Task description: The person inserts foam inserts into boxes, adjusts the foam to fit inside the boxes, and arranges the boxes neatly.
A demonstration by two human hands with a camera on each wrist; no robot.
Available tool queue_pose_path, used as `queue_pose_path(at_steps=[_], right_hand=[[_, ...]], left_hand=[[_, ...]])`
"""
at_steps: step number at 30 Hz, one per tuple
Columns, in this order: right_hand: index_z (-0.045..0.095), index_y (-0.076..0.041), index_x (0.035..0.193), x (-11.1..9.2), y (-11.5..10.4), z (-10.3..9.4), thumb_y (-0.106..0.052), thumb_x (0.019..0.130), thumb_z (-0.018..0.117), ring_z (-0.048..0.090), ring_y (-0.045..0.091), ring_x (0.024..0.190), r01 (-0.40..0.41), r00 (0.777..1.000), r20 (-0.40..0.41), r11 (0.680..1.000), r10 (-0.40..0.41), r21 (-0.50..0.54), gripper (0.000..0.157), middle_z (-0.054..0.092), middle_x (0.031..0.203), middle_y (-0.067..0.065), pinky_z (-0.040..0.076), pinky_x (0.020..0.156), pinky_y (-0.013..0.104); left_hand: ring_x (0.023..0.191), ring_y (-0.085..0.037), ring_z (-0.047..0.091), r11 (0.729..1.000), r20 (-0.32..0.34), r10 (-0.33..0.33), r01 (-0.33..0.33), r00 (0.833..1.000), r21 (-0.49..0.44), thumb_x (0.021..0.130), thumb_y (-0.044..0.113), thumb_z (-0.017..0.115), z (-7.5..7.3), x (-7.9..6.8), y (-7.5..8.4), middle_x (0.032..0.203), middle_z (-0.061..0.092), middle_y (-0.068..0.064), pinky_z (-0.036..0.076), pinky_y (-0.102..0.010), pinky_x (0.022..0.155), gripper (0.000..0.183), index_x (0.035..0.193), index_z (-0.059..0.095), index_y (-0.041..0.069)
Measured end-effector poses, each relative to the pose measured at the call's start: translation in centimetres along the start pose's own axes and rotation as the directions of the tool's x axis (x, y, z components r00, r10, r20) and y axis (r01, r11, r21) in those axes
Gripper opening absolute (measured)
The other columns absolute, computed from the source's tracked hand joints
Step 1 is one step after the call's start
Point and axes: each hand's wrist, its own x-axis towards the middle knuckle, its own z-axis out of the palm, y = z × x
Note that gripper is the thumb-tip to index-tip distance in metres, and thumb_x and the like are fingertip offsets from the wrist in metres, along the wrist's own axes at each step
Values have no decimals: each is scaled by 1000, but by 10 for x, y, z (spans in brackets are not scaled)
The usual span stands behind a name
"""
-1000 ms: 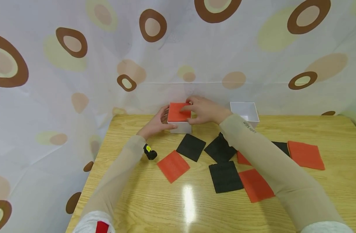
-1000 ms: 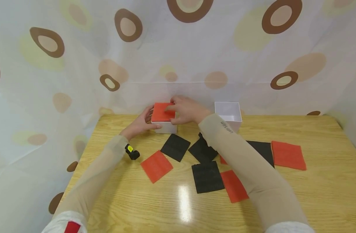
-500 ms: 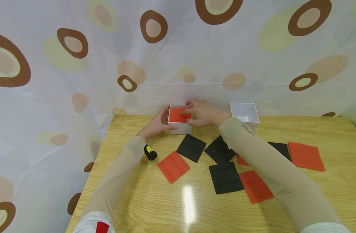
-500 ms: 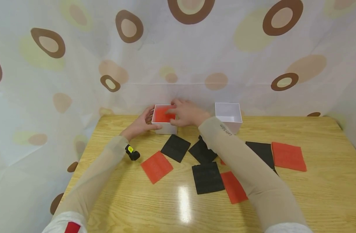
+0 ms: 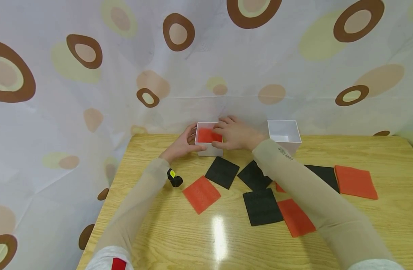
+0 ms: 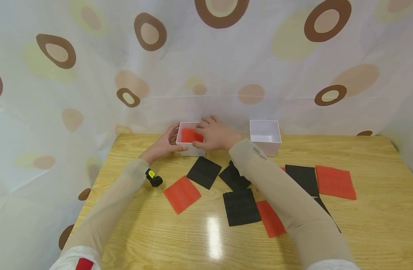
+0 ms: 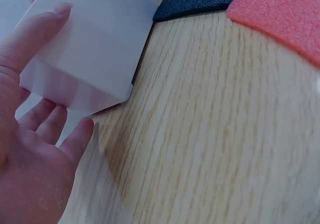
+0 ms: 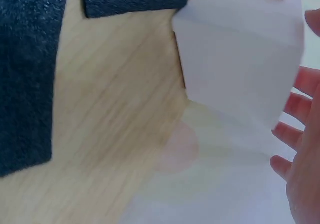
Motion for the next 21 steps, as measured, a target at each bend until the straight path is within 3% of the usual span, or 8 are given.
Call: queue_pose_path(at_steps=[11, 21], right_hand=[[66, -14, 140, 6, -7, 19, -70, 99, 44, 26, 40, 155, -7, 999, -50, 999, 6, -33, 73, 59, 148, 9, 4, 127, 62], [68, -17, 135, 8, -10, 20, -71, 99, 43, 22, 40, 157, -17, 999, -39, 999, 18, 27, 70, 64, 144, 6, -1, 127, 62]], left_hand=[[158, -27, 24, 1000, 12, 14, -14, 1000, 1, 94, 12, 78, 1, -5, 3, 171, 23, -9, 32, -43, 124, 100, 167, 11, 18], [158, -28, 23, 1000, 15, 8, -8, 1000, -5, 94, 10, 78, 1, -5, 5, 171, 22, -10, 31, -44, 124, 99, 167, 11, 18]])
